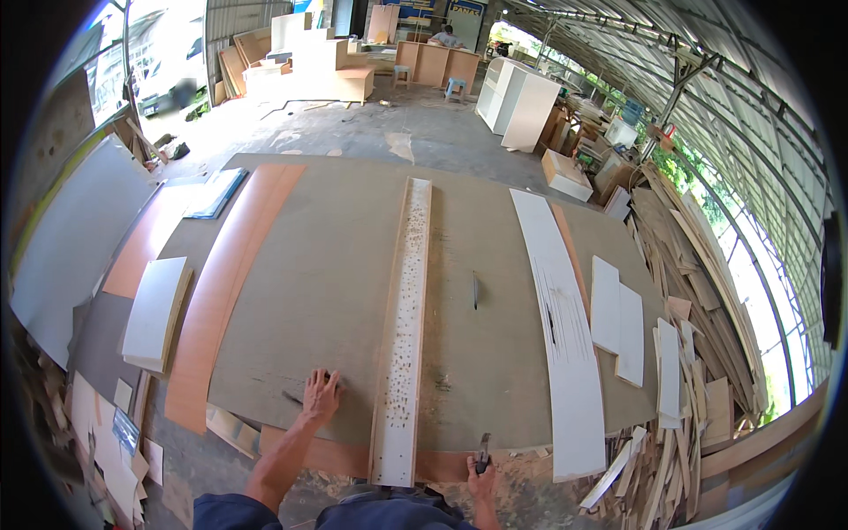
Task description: The person uses a measuring tape and pencil to mark wood panels, hammers nails into a board, and handles multiple pieces of wood and laminate sheets on a workbench.
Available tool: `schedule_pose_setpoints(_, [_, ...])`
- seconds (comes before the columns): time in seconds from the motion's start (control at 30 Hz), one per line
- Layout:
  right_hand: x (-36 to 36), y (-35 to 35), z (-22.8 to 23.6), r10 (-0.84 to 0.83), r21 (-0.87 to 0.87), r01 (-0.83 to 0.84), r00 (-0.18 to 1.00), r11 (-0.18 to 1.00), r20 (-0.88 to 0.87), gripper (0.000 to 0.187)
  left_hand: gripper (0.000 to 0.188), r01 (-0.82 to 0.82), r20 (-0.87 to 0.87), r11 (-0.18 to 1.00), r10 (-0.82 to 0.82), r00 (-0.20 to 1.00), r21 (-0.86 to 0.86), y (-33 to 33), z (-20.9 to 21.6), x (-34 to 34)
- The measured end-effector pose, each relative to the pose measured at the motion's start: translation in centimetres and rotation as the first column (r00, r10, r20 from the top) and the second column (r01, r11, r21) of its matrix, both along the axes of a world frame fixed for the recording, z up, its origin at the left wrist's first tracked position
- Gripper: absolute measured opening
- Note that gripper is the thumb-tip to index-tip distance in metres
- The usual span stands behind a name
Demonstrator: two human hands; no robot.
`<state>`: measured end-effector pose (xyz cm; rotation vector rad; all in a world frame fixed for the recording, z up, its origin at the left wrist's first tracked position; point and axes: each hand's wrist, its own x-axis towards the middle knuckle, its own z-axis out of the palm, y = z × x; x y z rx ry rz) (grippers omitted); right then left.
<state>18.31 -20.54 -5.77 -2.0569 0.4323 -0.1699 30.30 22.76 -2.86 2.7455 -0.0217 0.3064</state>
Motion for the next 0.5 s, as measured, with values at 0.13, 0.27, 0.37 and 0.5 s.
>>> schedule_pose_setpoints(0.13, [-0.2,-0.5,1.5,0.002,-0.039,-0.005,0.998,0.999,-0.055,0.038,0.031,-0.182,0.035,0.981,0.180,0.983,0.066,3.3,0.6,1.3])
schedule_pose_setpoints(0.27, [0.7,0.3,6.2,0.132,0.074,-0.118,0.966,0.990,-0.222,0.032,0.037,-0.416,-0.014,0.899,0.422,0.907,0.140,8.6,-0.3,1.3])
schedule_pose_setpoints(0.37, [1.1,-0.9,9.1,0.203,0.063,-0.193,0.933,0.979,-0.296,0.031,0.048,-0.625,0.230,0.722,0.582,0.780,0.297,6.3,0.6,1.8])
schedule_pose_setpoints(0.5, [0.5,0.0,13.4,0.272,0.141,-0.250,0.948,0.958,-0.163,0.031,0.072,-0.411,-0.270,0.896,0.359,0.893,-0.166,-2.1,4.2,0.6])
